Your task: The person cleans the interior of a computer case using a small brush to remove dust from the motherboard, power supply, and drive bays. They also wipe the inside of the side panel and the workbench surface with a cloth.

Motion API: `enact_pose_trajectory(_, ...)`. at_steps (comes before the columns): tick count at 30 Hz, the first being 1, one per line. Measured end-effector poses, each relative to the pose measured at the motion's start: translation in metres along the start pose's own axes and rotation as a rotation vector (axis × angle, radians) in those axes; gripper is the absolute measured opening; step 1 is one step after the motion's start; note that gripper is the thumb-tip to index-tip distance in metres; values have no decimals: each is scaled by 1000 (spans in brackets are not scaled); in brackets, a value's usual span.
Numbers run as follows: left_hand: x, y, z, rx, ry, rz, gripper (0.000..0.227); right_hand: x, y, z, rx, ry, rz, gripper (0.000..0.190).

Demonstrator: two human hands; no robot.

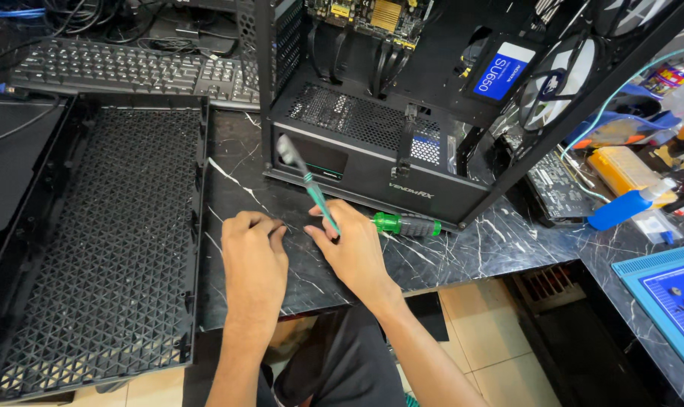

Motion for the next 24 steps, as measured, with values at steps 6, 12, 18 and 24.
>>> enact_pose_trajectory(6, 1, -4, -2, -6, -26, -9, 9, -7, -5, 4, 93, -21, 97, 20)
enact_pose_trajectory(12, 14, 26, -24, 131, -23, -29, 9, 2, -12, 14, -359, -297, 44, 59)
enact_pose_trajectory(18, 38, 104, -39, 72, -100, -226, 16, 4, -14, 78, -642, -370, 126, 60)
enact_pose_trajectory(24, 26, 165, 28, -78, 202, -129, 17, -32, -80, 105, -231, -12, 383, 4)
Point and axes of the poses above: each hand's wrist, its own x-axis away from the middle knuckle, its own y-axis out of the back of the hand, z = x × y, the point moved 3 cm from there along -x, towards the middle knuckle, and after that the axes turned 2 degrees about -y, right-handed, at the moved point
